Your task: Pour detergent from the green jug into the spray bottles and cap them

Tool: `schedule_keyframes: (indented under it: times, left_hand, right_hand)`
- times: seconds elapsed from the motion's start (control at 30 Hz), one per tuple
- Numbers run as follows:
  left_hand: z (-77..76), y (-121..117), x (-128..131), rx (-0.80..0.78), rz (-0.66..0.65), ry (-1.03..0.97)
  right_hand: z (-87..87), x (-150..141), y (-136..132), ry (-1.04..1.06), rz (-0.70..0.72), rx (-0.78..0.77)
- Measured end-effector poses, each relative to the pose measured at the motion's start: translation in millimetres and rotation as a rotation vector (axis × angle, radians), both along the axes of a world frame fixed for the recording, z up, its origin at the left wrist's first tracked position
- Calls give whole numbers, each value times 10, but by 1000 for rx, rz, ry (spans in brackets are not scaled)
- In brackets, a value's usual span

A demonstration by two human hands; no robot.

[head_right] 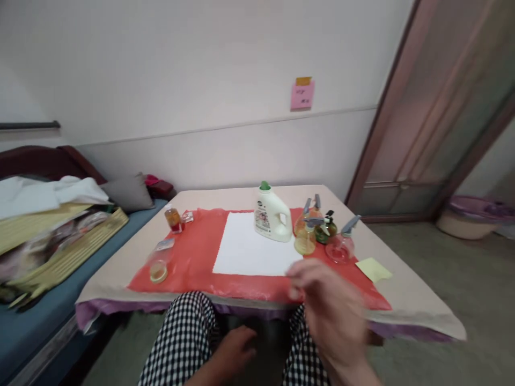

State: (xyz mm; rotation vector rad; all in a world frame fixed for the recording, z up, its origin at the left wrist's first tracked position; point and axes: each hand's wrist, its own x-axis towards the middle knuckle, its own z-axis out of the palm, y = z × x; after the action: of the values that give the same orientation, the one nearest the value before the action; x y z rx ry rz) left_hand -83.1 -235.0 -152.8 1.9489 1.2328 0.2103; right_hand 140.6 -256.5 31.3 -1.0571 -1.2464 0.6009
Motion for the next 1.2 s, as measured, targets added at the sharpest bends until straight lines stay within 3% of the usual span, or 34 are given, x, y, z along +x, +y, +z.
schedule_keyframes:
  times: [0.13, 0.2, 0.3, 0.4, 0.47, 0.63, 0.77, 0.97, 1.2]
  left_hand:
    - [400, 539, 216, 46, 177, -222]
    - [623, 855, 401, 36, 222, -339]
    - [937, 1293, 769, -18, 257, -509]
    - [1160, 1650, 1219, -99, 289, -659]
    - [1231, 1851, 1540, -145, 334, -741]
    - [1197, 2285, 2245, -220, 488, -882]
    - [1139, 2577, 2566, -231, 589, -968]
    - [1149, 2868, 2552, -291, 629, -954]
    - [1049, 2872, 2115, -50, 845, -928]
  right_hand:
    - [-725, -141, 438, 95, -65, -279]
    - [-1077, -227, 608, 78, -89, -341]
    - [-1373, -275, 747, 69, -97, -359]
    - [-1450, -252, 835, 66, -84, -362]
    - [-1472, -241, 898, 75, -77, -372]
    - [-1557, -284, 1014, 100, -70, -398]
    - [-1601, -318, 1034, 103, -70, -415]
    - [-1635, -330, 1051, 117, -61, -432]
    - [-1661, -383, 1100, 139, -24, -447]
